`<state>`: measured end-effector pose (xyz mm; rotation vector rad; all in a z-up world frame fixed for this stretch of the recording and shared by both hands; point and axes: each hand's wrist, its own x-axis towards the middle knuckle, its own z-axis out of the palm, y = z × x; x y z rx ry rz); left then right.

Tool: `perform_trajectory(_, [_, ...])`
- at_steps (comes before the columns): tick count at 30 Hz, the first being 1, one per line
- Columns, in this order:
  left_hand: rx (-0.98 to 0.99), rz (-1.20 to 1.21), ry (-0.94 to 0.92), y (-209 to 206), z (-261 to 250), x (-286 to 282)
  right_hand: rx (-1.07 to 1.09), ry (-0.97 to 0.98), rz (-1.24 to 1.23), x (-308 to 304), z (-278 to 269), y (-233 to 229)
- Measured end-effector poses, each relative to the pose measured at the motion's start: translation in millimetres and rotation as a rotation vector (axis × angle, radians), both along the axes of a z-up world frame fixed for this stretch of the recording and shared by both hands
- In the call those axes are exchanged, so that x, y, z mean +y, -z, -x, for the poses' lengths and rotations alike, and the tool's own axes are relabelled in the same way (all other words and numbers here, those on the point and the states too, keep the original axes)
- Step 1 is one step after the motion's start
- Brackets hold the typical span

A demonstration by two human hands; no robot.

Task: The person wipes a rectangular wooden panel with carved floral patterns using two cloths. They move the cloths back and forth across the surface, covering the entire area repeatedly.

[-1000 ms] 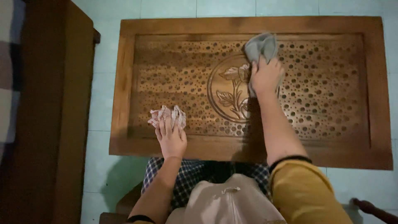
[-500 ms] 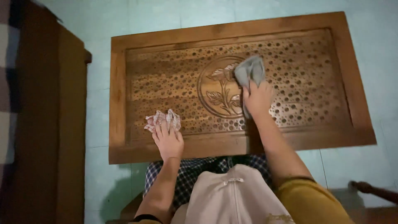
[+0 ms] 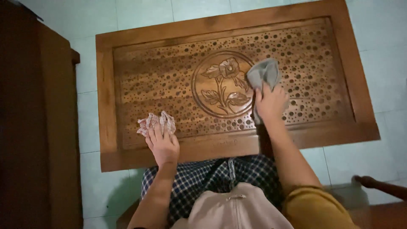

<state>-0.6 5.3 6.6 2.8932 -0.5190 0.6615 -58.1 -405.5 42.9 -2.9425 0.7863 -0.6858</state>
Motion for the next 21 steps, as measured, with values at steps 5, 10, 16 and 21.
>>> perform_trajectory(5, [0.098, -0.057, -0.043, -4, 1, -3, -0.032, 0.038, 0.063, -76, -97, 37])
perform_trajectory(10, [0.076, -0.005, -0.036, -8, -5, -5, -0.018, 0.095, 0.003, -110, -157, 39])
perform_trajectory(16, [-0.044, -0.022, -0.008, -11, -4, -6, 0.116, 0.112, -0.125, -93, -128, 27])
perform_trajectory(21, [-0.049, 0.003, -0.001, -14, 2, -5, 0.083, 0.086, -0.073, -35, -14, 9])
